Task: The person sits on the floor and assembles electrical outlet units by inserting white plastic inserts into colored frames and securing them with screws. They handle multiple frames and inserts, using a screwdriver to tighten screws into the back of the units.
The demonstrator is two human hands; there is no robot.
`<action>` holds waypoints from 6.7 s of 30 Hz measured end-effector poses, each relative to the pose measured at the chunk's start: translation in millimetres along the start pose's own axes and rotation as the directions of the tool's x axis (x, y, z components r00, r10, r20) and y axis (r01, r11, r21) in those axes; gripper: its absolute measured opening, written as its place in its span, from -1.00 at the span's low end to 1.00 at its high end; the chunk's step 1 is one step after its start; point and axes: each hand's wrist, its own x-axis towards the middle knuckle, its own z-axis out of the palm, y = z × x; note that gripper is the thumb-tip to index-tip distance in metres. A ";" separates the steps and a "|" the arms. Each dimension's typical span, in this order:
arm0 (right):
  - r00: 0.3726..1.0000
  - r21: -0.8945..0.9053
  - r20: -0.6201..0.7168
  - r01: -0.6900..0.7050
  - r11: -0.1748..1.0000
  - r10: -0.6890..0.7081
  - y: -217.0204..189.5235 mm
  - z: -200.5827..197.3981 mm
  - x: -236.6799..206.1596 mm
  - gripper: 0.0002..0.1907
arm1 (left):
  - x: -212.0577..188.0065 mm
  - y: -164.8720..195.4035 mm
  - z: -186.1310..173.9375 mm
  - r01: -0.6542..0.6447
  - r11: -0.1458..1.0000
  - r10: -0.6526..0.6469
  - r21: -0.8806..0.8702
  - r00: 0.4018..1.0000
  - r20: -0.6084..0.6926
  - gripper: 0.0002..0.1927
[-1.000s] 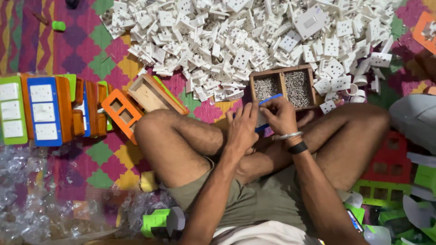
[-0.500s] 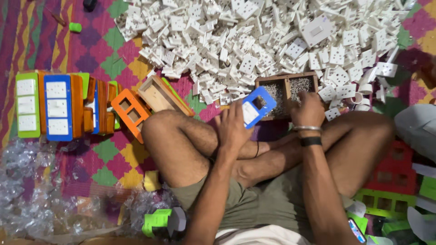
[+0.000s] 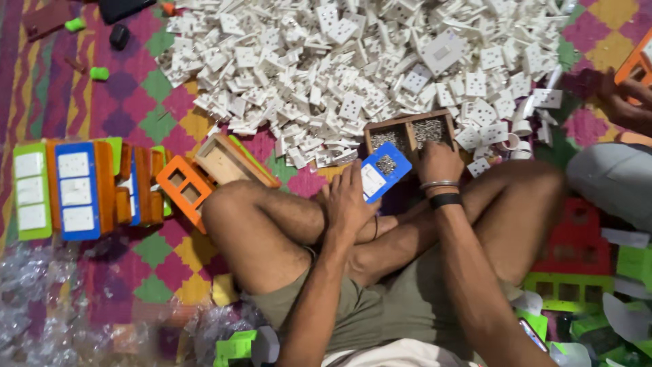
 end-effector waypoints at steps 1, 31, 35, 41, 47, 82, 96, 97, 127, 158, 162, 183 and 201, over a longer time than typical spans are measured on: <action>1.000 0.028 -0.012 -0.010 1.000 0.010 -0.3 0.0 -0.9 -0.72 | -0.2 0.4 0.2 0.001 1.000 -0.001 -0.010 1.000 -0.022 -0.07; 0.859 0.872 0.479 -0.490 -0.017 -0.179 -27.5 -32.0 -44.5 -0.83 | -5.4 4.8 3.4 -0.063 0.997 0.058 0.055 0.994 0.092 0.10; 0.858 0.891 0.453 -0.443 0.096 -0.243 -27.9 -30.2 -44.8 -0.76 | -7.7 4.8 4.0 -0.067 0.995 0.061 0.079 0.995 0.083 0.06; 0.876 0.900 0.423 -0.376 0.220 -0.231 -21.5 -17.8 -45.7 -0.79 | -7.9 4.4 5.0 -0.109 0.991 0.107 0.074 0.994 0.038 0.02; 0.896 0.917 0.378 -0.328 0.226 -0.232 -31.7 -20.1 -50.6 -0.88 | -6.9 5.1 7.1 -0.154 0.987 0.153 0.049 0.988 0.010 -0.07; 0.996 0.871 0.088 -0.086 0.484 0.018 -44.2 -36.8 -45.4 -0.80 | -8.1 15.6 -1.2 -0.219 0.975 0.220 0.042 0.975 -0.016 -0.12; 0.991 0.971 0.132 -0.122 0.205 -0.033 -27.8 -42.3 -29.7 -0.69 | -15.6 14.3 -33.7 -0.491 0.854 0.496 -0.173 0.868 -0.016 -0.01; 0.991 0.980 0.120 -0.110 0.166 -0.055 -26.4 -41.7 -27.2 -0.71 | -16.5 14.2 -34.9 -0.479 0.848 0.496 -0.226 0.868 0.018 -0.03; 0.968 -0.198 0.023 0.250 0.948 -0.251 -39.5 23.4 -18.6 -0.82 | -12.3 -30.2 20.8 0.323 -0.379 -0.113 -0.867 0.914 0.390 -0.43; 0.973 0.955 0.227 -0.217 0.203 -0.028 -26.0 13.1 -13.2 -0.85 | 3.6 -34.3 48.0 0.262 -0.653 -0.068 -0.710 0.914 0.399 -0.45; 0.906 0.906 0.422 -0.422 0.030 0.023 -47.6 -12.8 -23.6 -0.83 | -1.2 -30.6 43.1 0.310 -0.682 0.005 -0.662 0.907 0.420 -0.49; 0.832 0.829 0.553 -0.544 -0.131 0.043 -71.0 6.7 -24.0 -0.92 | 5.3 -31.0 57.2 0.266 -0.697 -0.136 -0.666 0.863 0.487 -0.48; 0.796 0.809 0.588 -0.580 -0.093 0.146 -71.2 23.0 -5.0 -0.78 | 20.8 -16.5 53.1 0.260 -0.728 -0.098 -0.634 0.876 0.472 -0.47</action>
